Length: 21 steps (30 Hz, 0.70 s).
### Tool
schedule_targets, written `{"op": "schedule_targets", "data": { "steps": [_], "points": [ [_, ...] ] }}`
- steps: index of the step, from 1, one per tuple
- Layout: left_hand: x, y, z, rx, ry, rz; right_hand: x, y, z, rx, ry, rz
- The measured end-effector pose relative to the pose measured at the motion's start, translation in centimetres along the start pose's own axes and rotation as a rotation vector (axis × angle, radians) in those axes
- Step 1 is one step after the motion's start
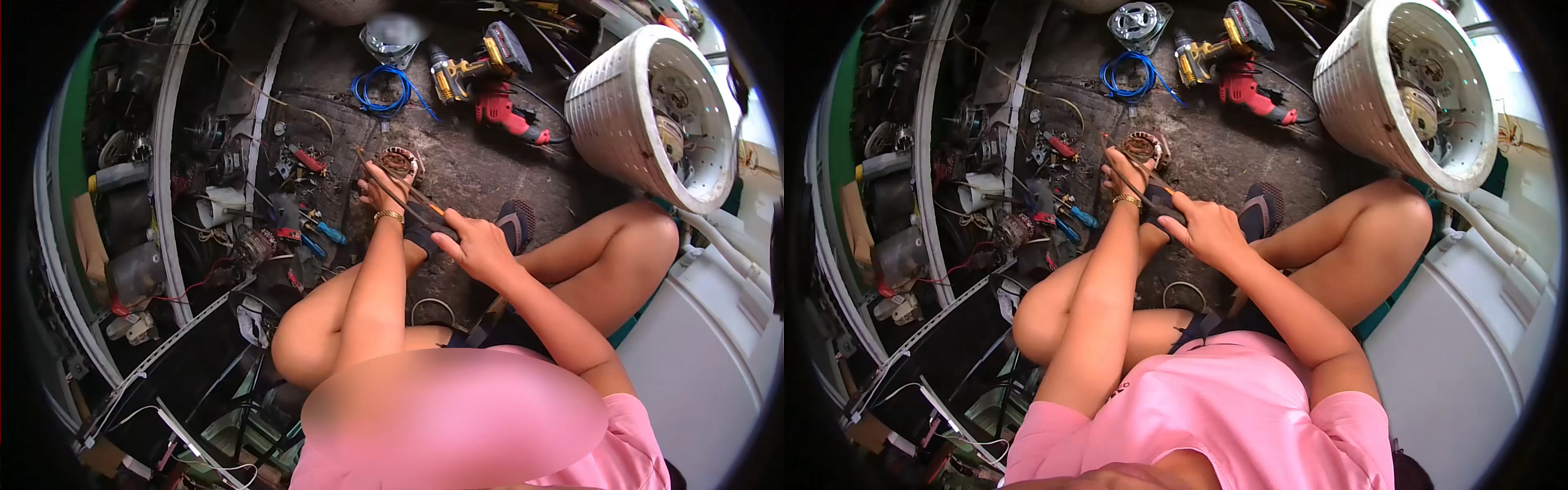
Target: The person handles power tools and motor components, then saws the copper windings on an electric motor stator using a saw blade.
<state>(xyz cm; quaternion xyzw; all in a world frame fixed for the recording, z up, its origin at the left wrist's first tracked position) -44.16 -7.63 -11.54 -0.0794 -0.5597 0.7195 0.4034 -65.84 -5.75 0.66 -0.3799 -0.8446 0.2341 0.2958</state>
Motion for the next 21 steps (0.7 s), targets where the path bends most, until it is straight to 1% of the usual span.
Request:
{"op": "schedule_targets", "data": {
  "steps": [2,3,5,6,7,8,9,11,12,13,15,16,17,20,21],
  "points": [
    [0.1,0.5,-0.2,-0.034,0.044,0.073,-0.1,0.2,0.2,0.016,0.013,-0.017],
    [0.1,0.6,-0.1,-0.030,0.054,0.071,-0.3,0.2,0.4,0.026,0.020,-0.022],
    [0.0,0.8,-0.1,-0.034,0.074,0.063,-1.5,0.4,0.1,0.031,-0.022,0.024],
    [-0.1,1.9,-0.8,-0.028,0.085,0.125,-3.1,1.1,-0.1,0.044,-0.051,0.048],
    [0.7,0.5,0.5,0.032,0.036,0.068,-4.3,1.9,-0.2,0.056,-0.070,0.073],
    [0.9,1.4,-0.5,0.017,0.128,0.147,-6.1,3.1,0.1,0.073,-0.032,0.010],
    [1.1,0.6,0.6,0.014,0.218,0.251,-7.7,3.6,0.1,0.072,-0.048,0.049],
    [0.3,1.2,0.0,-0.011,0.040,0.076,-7.2,4.2,0.6,0.036,-0.091,0.084],
    [0.4,1.5,-0.4,-0.022,0.094,0.094,-6.1,4.0,0.8,0.029,-0.081,0.076],
    [0.8,1.3,-0.2,-0.008,0.150,0.172,-4.9,3.2,0.8,0.026,-0.069,0.076],
    [0.2,1.5,-0.4,-0.007,0.080,0.073,-2.0,0.7,1.2,0.020,-0.034,0.066],
    [0.1,2.0,-0.6,-0.033,0.155,0.170,0.0,-0.2,1.6,0.004,-0.013,0.022],
    [0.2,2.4,-0.7,-0.036,0.123,0.154,0.8,-0.9,2.2,-0.005,-0.002,-0.015],
    [0.0,1.5,-0.1,-0.093,0.086,0.086,0.6,-0.3,2.3,0.088,-0.044,-0.011],
    [0.3,2.2,-0.3,-0.183,0.181,0.203,-0.4,0.2,2.1,0.081,-0.056,0.029]
  ]
}}
Point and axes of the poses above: each hand's wrist, its own x-axis away from the middle knuckle, its own y-axis out of the palm, z = x × y, the point moved 7 cm from there along -x, towards the middle knuckle, and after that the axes turned 13 degrees about x, right-handed, at the moved point
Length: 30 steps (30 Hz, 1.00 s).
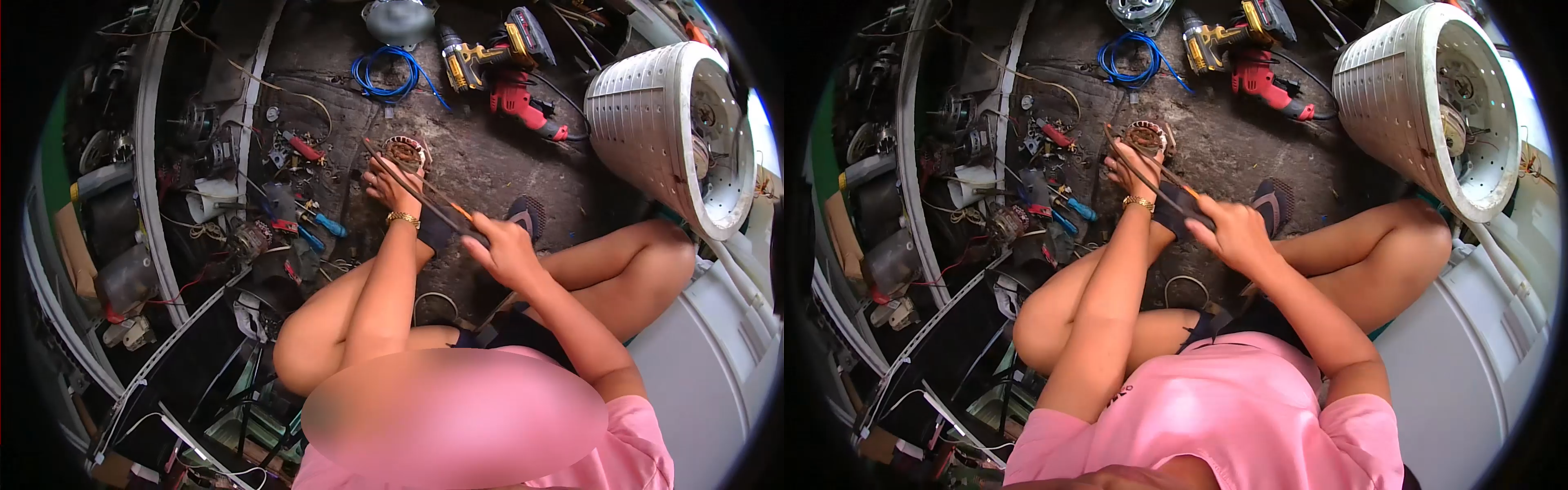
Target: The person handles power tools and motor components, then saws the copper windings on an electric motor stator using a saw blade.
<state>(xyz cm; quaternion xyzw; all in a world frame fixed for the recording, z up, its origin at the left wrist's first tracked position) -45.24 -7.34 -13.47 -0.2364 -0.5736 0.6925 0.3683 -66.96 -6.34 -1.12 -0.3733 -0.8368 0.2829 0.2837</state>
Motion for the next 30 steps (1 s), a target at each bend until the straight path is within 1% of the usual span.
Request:
{"op": "schedule_targets", "data": {
  "steps": [2,3,4,5,6,7,8,9,10,11,14,15,16,17,18,19,20,21,22,24,25,26,28,29,30],
  "points": [
    [-0.2,-0.3,0.0,0.194,-0.090,-0.088,-2.8,1.7,-0.5,-0.004,0.008,0.072],
    [0.2,0.1,-0.2,0.146,-0.026,-0.014,-5.6,3.2,-1.2,0.003,0.001,0.041],
    [1.2,1.3,-0.7,0.033,0.045,0.104,-7.7,4.3,-2.0,0.005,-0.023,0.016],
    [1.5,2.7,-1.2,-0.091,0.116,0.243,-8.1,4.6,-1.9,-0.011,-0.025,-0.001],
    [0.8,2.6,-1.4,-0.220,0.203,0.375,-8.3,4.6,-1.4,-0.037,-0.014,-0.008],
    [-0.6,1.2,-1.3,0.144,-0.069,-0.010,-7.2,3.6,-1.1,-0.047,-0.048,0.017],
    [-0.2,-0.9,0.0,0.240,-0.069,-0.060,-4.8,2.4,-0.6,-0.046,-0.022,0.051],
    [-0.8,-0.5,0.3,0.202,-0.086,-0.064,-2.6,1.3,-0.2,-0.042,-0.009,0.086],
    [-0.6,-0.1,-0.2,0.154,-0.119,-0.081,-0.4,1.0,0.8,-0.010,0.020,-0.023],
    [-0.5,-0.2,0.0,0.163,-0.161,-0.131,1.1,-0.4,0.6,-0.030,0.011,0.002],
    [-0.4,0.1,-0.2,0.089,-0.047,-0.056,0.3,0.2,0.5,0.004,0.023,-0.099],
    [0.1,-0.5,0.6,0.083,0.001,-0.042,-1.5,1.3,1.1,-0.010,-0.014,-0.011],
    [0.1,0.3,0.5,0.044,-0.028,-0.056,-4.1,2.3,0.5,0.056,-0.018,0.115],
    [0.3,1.5,0.2,0.000,-0.051,-0.082,-7.5,4.2,-0.6,0.056,-0.085,0.150],
    [0.2,2.6,-0.6,-0.201,0.073,0.042,-11.1,7.6,-1.2,0.035,-0.047,-0.014],
    [0.5,3.7,-1.5,-0.412,0.170,0.192,-12.0,7.2,-1.9,0.026,-0.028,0.025],
    [-0.4,5.0,-3.5,-0.263,0.142,0.178,-12.0,6.6,-1.7,-0.061,0.001,0.031],
    [-0.8,3.2,-2.6,-0.116,0.071,0.193,-12.1,6.1,-2.1,-0.057,-0.050,0.047],
    [0.7,1.2,-0.7,0.038,-0.013,0.165,-10.5,5.7,-1.6,-0.043,-0.070,0.031],
    [0.0,-1.0,0.2,0.287,-0.145,-0.092,-5.9,2.7,-0.6,-0.047,-0.057,0.074],
    [-0.3,-0.2,-0.1,0.247,-0.080,-0.001,-3.4,1.4,0.3,-0.042,-0.032,0.030],
    [-0.2,-0.5,0.2,0.167,-0.093,-0.026,-1.4,0.5,1.0,-0.041,-0.004,-0.022],
    [-0.3,-0.6,0.3,0.221,-0.161,-0.078,-0.6,-0.6,0.5,-0.038,0.007,-0.039],
    [-0.2,-1.9,1.4,0.157,-0.050,0.032,-0.9,-0.6,0.3,-0.041,0.009,-0.032],
    [-1.1,-1.8,1.0,0.169,-0.082,0.038,-1.7,-0.1,1.0,-0.040,0.006,0.066]
  ]
}}
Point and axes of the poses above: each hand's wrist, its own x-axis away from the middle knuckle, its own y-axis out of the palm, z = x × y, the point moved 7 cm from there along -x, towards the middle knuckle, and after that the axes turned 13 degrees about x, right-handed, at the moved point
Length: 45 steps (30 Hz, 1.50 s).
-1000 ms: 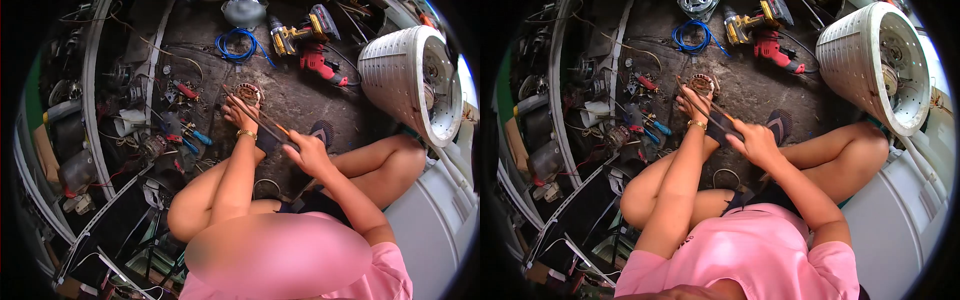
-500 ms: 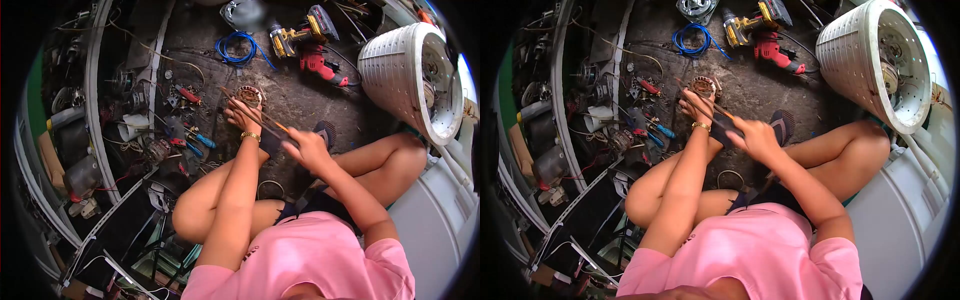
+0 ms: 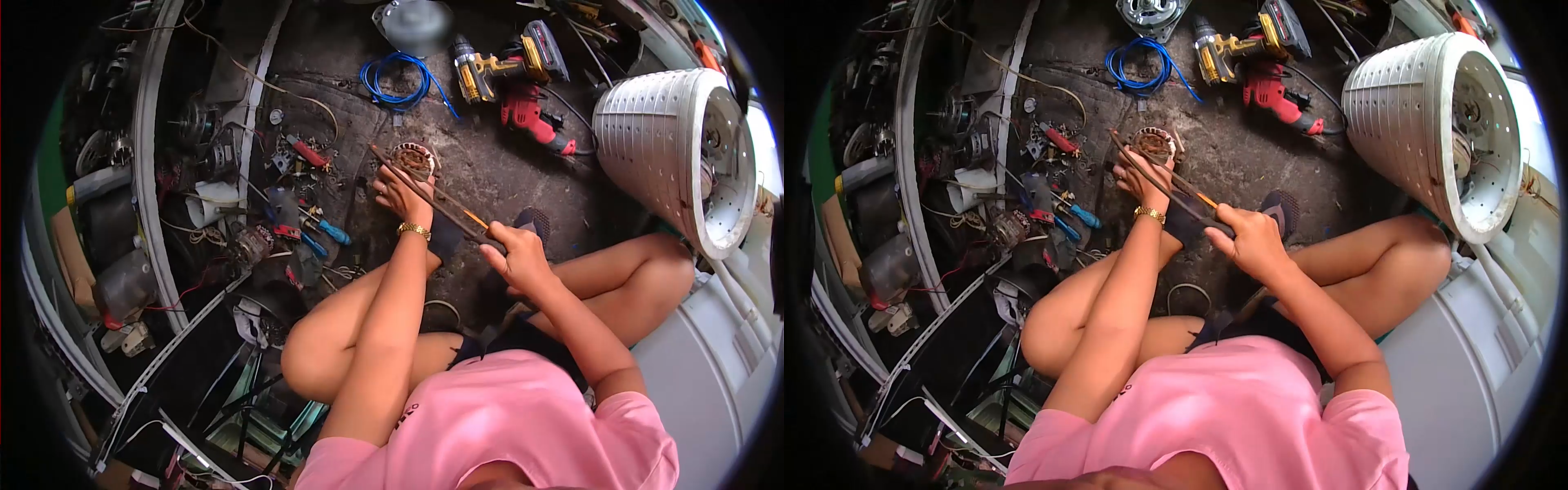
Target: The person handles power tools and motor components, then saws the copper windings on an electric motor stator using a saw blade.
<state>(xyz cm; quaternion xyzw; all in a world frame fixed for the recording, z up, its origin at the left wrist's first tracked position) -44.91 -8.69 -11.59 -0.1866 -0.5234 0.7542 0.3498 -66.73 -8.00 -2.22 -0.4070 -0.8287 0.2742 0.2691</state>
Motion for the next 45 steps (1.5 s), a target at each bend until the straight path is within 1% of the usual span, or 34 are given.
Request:
{"op": "schedule_targets", "data": {
  "steps": [2,3,4,5,6,8,9,10,13,16,17,18,19,20,21,22,23,24,27,28,29,30,32,33,34,35,36,37,38,39,42,43,44,45],
  "points": [
    [-0.1,0.7,-0.4,0.042,-0.085,-0.014,-0.5,0.7,3.1,0.028,0.006,0.171],
    [0.0,1.0,-0.1,-0.013,-0.097,-0.035,-1.1,0.5,4.6,-0.087,0.113,0.111],
    [0.7,0.4,0.4,0.043,-0.072,0.017,-2.1,0.2,5.6,-0.205,0.203,0.066],
    [0.5,0.4,0.5,0.034,-0.096,0.004,-2.6,-0.2,5.9,-0.180,0.219,0.025],
    [0.4,0.4,0.4,0.016,-0.114,-0.014,-2.2,-0.4,4.2,-0.109,0.112,-0.016],
    [0.5,0.4,0.5,0.027,-0.148,-0.026,-0.4,-0.9,0.0,0.012,-0.130,0.063],
    [0.7,0.3,0.5,0.047,-0.167,-0.026,0.1,0.0,-0.1,0.064,-0.100,-0.050],
    [0.8,0.2,0.4,0.067,-0.186,-0.026,0.5,-0.2,-0.2,0.062,-0.089,-0.057],
    [0.4,0.9,0.0,-0.014,-0.104,-0.016,0.8,-2.2,-0.2,0.062,-0.088,-0.068],
    [0.4,1.9,-0.5,-0.049,-0.067,-0.017,1.0,-3.1,0.1,0.122,-0.050,-0.166],
    [0.5,2.0,-0.4,-0.063,-0.036,0.010,0.5,-2.6,0.4,0.131,-0.063,-0.132],
    [0.5,1.9,-0.7,-0.078,-0.008,0.041,-0.9,-1.4,0.7,0.111,-0.078,-0.089],
    [0.6,1.6,-0.5,0.013,-0.029,0.013,-2.5,0.2,1.1,0.095,-0.080,-0.055],
    [0.7,1.8,-0.7,-0.057,-0.014,-0.025,-5.0,2.9,0.5,0.077,-0.122,-0.085],
    [0.7,2.3,-1.2,-0.077,-0.032,0.026,-7.6,4.9,-1.3,0.090,-0.126,-0.136],
    [0.6,3.0,-1.9,-0.152,0.036,0.080,-10.0,6.9,-2.3,0.063,-0.146,0.003],
    [0.5,3.7,-2.5,-0.231,0.100,0.140,-11.2,7.2,-2.1,0.014,-0.087,-0.003],
    [0.4,4.5,-3.2,-0.311,0.160,0.205,-11.1,6.5,-2.0,0.042,-0.113,-0.075],
    [-0.1,1.4,0.3,-0.012,-0.011,-0.024,-8.6,4.4,-1.7,0.042,-0.112,-0.051],
    [0.4,0.2,0.8,0.084,-0.062,-0.093,-5.5,2.8,-1.0,0.060,-0.096,-0.052],
    [0.5,0.8,0.4,0.051,0.017,-0.012,-2.4,1.0,0.1,0.025,-0.094,-0.013],
    [0.8,1.1,0.0,0.037,-0.033,-0.048,-0.4,-0.8,0.8,-0.005,-0.109,0.032],
    [0.0,1.2,0.1,0.002,-0.101,-0.106,1.2,-1.9,0.5,0.023,-0.069,-0.045],
    [0.0,1.1,0.2,0.002,-0.034,-0.074,1.0,-1.0,0.6,0.040,-0.052,-0.078],
    [0.4,1.2,0.6,-0.080,0.064,0.003,-0.2,0.0,0.8,0.057,-0.048,-0.108],
    [0.1,1.3,0.3,-0.082,0.089,0.046,-1.7,0.9,1.3,0.085,-0.050,-0.139],
    [0.7,1.8,0.0,-0.077,0.111,0.073,-3.8,2.7,1.3,0.064,-0.114,0.064],
    [0.8,1.6,0.0,0.001,0.003,-0.017,-5.8,4.1,0.7,0.060,-0.090,-0.032],
    [0.0,1.1,0.2,0.080,-0.099,-0.083,-6.9,5.7,0.5,0.028,-0.119,0.008],
    [0.0,0.9,0.4,0.052,-0.112,-0.083,-6.7,5.6,-0.1,-0.018,-0.165,0.086],
    [0.2,1.9,-0.3,0.023,-0.068,-0.009,-6.4,3.8,-0.4,0.058,-0.134,0.018],
    [0.2,0.6,0.8,0.035,-0.066,-0.054,-4.5,2.1,-0.1,0.079,-0.104,-0.016],
    [-0.3,1.8,-0.1,-0.042,-0.090,-0.111,-2.1,0.7,0.9,0.063,-0.102,-0.003],
    [-0.4,1.7,0.1,-0.061,-0.069,-0.076,0.2,-0.6,1.7,0.054,-0.106,-0.006]
  ]
}}
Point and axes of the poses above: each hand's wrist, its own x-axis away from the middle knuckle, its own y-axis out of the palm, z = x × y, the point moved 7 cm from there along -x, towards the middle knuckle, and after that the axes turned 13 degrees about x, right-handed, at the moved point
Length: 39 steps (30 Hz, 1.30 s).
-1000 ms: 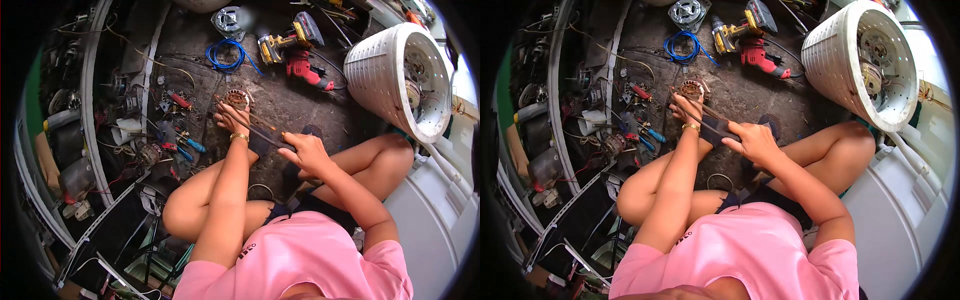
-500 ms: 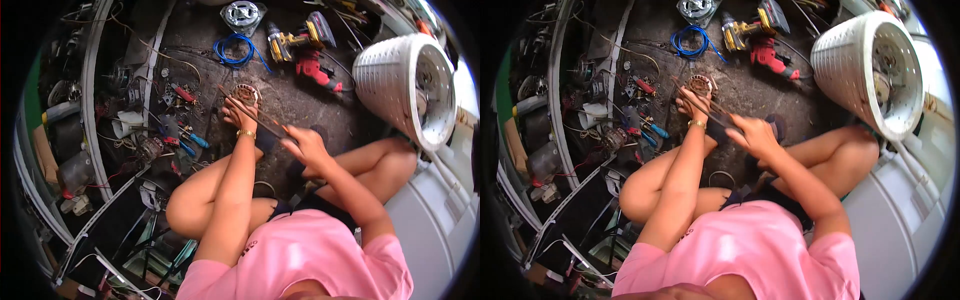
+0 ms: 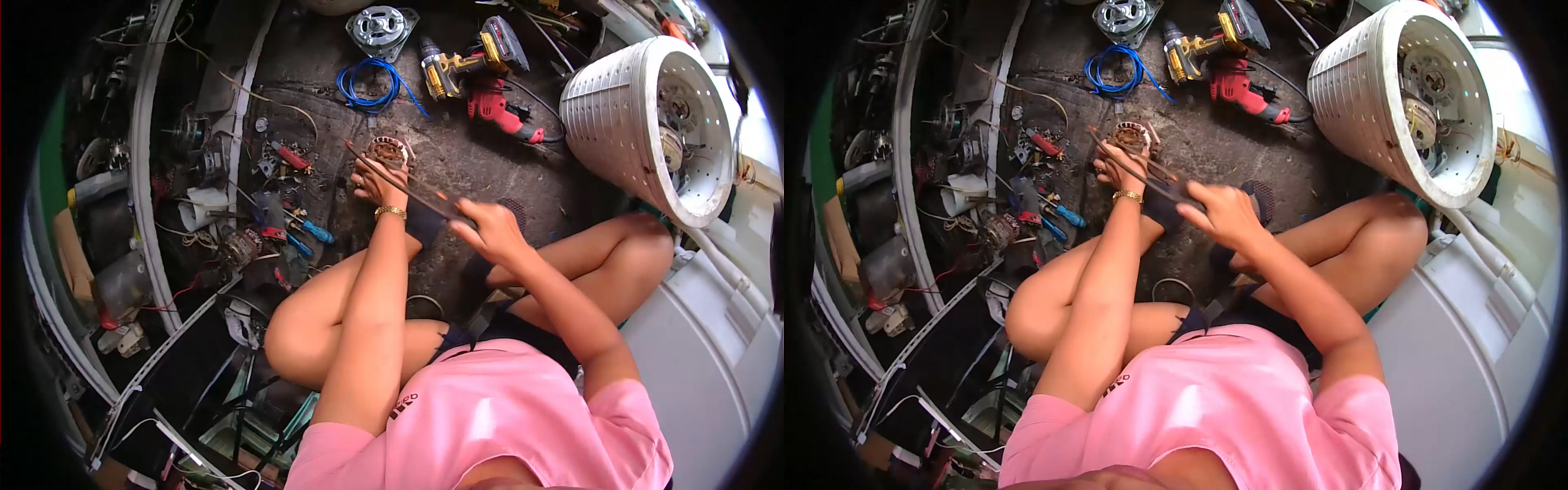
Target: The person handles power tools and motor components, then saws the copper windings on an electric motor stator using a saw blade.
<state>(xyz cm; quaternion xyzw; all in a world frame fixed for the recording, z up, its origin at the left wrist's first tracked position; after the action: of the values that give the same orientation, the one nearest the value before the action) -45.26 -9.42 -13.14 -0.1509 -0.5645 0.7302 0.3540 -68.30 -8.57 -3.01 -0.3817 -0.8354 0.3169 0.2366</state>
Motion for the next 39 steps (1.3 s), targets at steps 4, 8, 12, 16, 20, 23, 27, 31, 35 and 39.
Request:
{"op": "schedule_targets", "data": {
  "steps": [4,8,12,16,20,23,27,31,35,39],
  "points": [
    [0.8,0.3,-0.7,-0.056,0.127,0.085,1.4,-1.1,-0.9,-0.015,0.022,-0.028],
    [0.1,0.9,-1.0,-0.019,0.066,0.036,-5.9,4.4,0.8,0.015,0.018,0.018],
    [-0.4,1.0,-0.5,0.026,-0.003,0.038,-6.7,5.3,0.9,-0.058,-0.056,0.041],
    [-0.1,-0.7,0.4,0.049,-0.053,-0.007,-0.4,-0.6,0.2,-0.054,-0.006,0.074],
    [-0.2,0.3,0.1,0.043,-0.022,0.042,3.3,-4.5,0.9,-0.032,0.021,-0.051],
    [-0.7,0.7,-0.7,0.018,-0.044,0.046,1.0,-3.8,0.7,-0.041,-0.012,-0.066],
    [-0.2,0.0,0.3,0.046,-0.089,-0.010,1.5,-3.3,0.6,-0.105,-0.058,-0.064],
    [-0.1,-0.5,0.8,0.012,0.029,0.065,0.9,-2.5,0.2,-0.093,-0.074,-0.061],
    [-0.3,0.0,0.1,0.064,-0.044,0.018,1.0,-2.6,-0.1,-0.080,0.000,-0.107],
    [-0.1,-0.3,0.5,0.034,0.004,0.047,0.4,-2.7,-0.4,-0.046,0.022,-0.098]
  ]
}}
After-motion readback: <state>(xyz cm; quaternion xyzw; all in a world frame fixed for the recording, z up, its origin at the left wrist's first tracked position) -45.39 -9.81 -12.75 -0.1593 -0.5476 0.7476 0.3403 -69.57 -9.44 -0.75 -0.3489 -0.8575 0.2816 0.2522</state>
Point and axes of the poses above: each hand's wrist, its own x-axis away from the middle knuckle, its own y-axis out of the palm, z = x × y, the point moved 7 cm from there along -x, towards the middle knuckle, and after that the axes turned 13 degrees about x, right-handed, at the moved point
